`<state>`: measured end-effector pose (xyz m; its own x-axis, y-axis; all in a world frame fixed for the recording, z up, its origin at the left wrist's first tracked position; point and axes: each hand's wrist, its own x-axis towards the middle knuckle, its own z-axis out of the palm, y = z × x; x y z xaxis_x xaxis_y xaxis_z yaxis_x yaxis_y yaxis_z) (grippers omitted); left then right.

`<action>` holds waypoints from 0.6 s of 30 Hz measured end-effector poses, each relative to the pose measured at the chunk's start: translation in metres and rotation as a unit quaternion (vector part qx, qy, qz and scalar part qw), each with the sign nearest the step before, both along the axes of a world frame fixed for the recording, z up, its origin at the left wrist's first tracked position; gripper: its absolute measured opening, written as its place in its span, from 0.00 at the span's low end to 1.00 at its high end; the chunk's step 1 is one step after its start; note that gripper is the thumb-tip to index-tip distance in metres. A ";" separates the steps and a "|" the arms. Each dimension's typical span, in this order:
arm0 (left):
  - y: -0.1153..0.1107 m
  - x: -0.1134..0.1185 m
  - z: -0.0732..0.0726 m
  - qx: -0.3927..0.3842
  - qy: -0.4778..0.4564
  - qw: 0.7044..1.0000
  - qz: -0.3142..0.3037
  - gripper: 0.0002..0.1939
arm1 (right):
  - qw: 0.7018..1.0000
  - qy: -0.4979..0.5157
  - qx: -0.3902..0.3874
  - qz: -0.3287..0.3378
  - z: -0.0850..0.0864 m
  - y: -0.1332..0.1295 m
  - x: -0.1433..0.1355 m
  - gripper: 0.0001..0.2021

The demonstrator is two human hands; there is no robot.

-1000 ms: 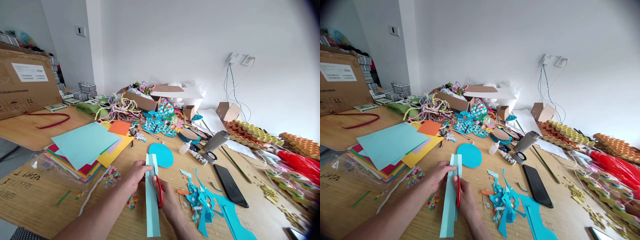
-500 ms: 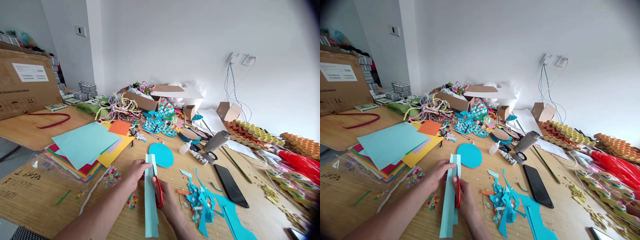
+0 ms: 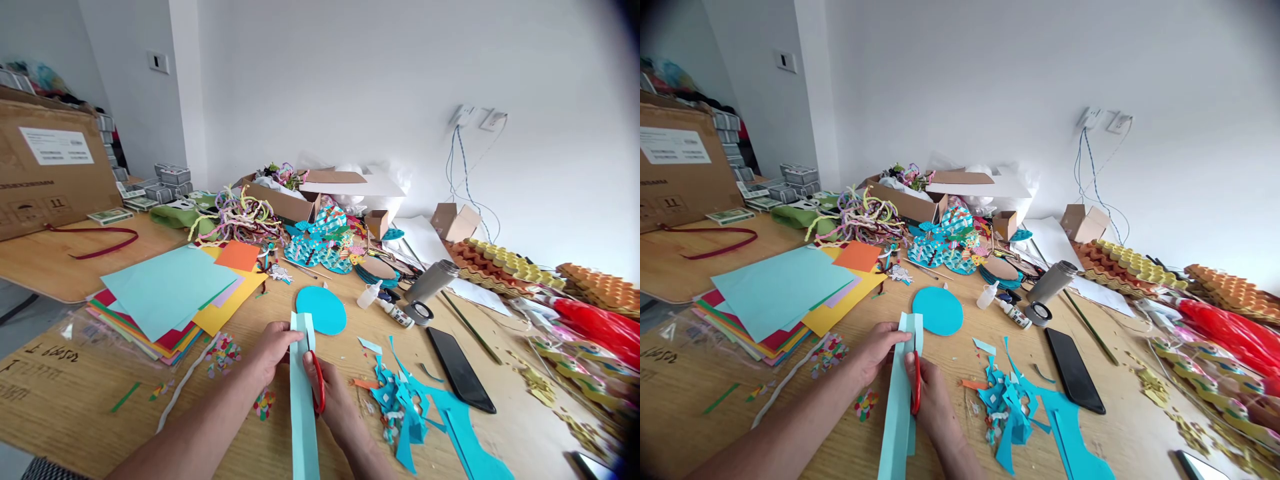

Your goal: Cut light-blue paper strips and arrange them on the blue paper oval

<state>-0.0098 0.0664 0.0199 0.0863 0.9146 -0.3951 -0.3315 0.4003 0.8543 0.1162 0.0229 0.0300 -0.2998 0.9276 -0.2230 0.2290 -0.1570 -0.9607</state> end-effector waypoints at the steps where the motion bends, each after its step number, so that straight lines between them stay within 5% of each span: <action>1: 0.000 0.000 0.001 0.000 -0.001 1.000 0.000 0.10 | 1.000 0.002 0.001 -0.001 0.000 0.000 0.000 0.31; 18: 0.003 -0.002 -0.005 -0.013 -0.003 1.000 0.011 0.11 | 1.000 0.011 0.002 -0.001 -0.004 -0.001 0.000 0.31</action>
